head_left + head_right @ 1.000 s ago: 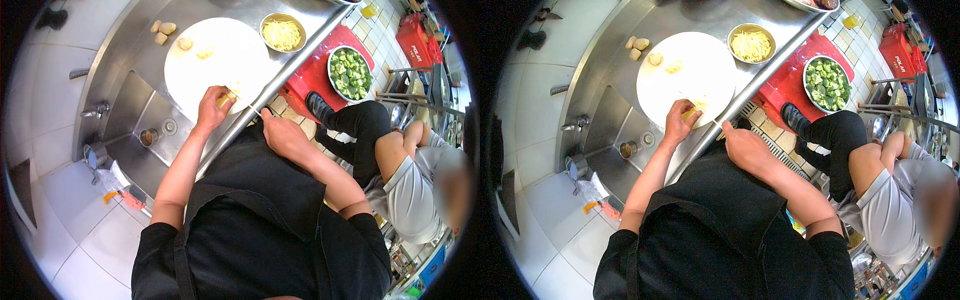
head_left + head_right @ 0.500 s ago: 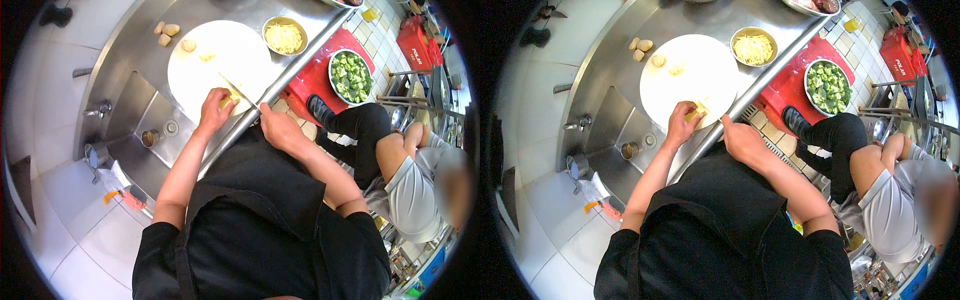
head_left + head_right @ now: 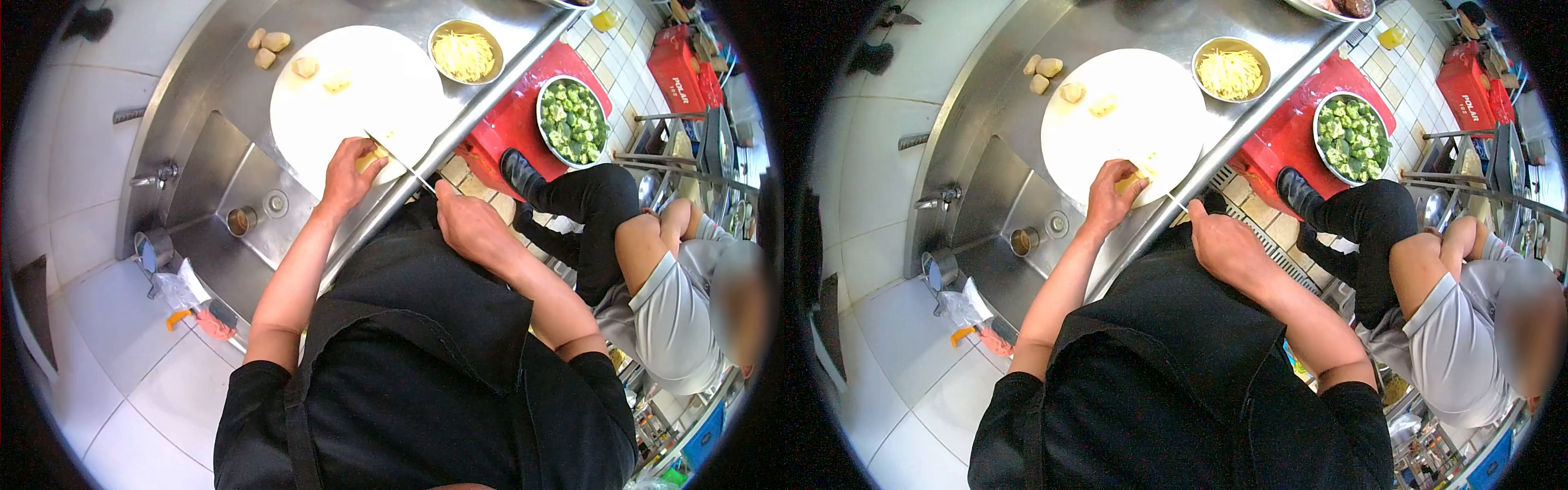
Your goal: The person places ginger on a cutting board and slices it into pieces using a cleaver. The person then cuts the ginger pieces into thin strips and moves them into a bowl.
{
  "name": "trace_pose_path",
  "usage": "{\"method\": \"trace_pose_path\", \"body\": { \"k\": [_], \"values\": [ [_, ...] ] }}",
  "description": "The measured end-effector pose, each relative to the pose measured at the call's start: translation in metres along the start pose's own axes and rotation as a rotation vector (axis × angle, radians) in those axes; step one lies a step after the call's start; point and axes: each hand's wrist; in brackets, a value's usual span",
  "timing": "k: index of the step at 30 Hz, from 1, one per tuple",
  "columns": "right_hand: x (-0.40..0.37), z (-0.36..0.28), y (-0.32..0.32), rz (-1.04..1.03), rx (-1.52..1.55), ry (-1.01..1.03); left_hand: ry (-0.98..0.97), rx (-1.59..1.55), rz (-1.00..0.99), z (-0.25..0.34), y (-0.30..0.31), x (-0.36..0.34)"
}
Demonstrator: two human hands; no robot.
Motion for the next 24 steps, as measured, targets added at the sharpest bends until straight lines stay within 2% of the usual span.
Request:
{"method": "trace_pose_path", "body": {
  "k": [5, 7, 13, 24],
  "values": [
    [0.028, -0.004, -0.009, -0.033, -0.011, -0.039, 0.002, -0.017, 0.014, 0.002, 0.000, 0.001],
    [0.047, 0.005, -0.027, 0.044, 0.025, 0.022, -0.023, -0.035, 0.018, 0.000, -0.001, 0.001],
    [0.071, 0.008, -0.032, 0.045, 0.020, 0.012, 0.007, 0.022, 0.010, -0.001, -0.001, 0.002],
    [0.004, -0.001, 0.008, -0.019, 0.016, 0.001, -0.004, 0.023, -0.031, 0.002, 0.004, 0.002]
  ]
}}
Point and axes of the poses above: each hand's wrist, its own x-axis towards the middle knuckle, its own y-axis out of the back of the hand, z = x × y, and after that the axes turned 2 degrees about -x, right-handed
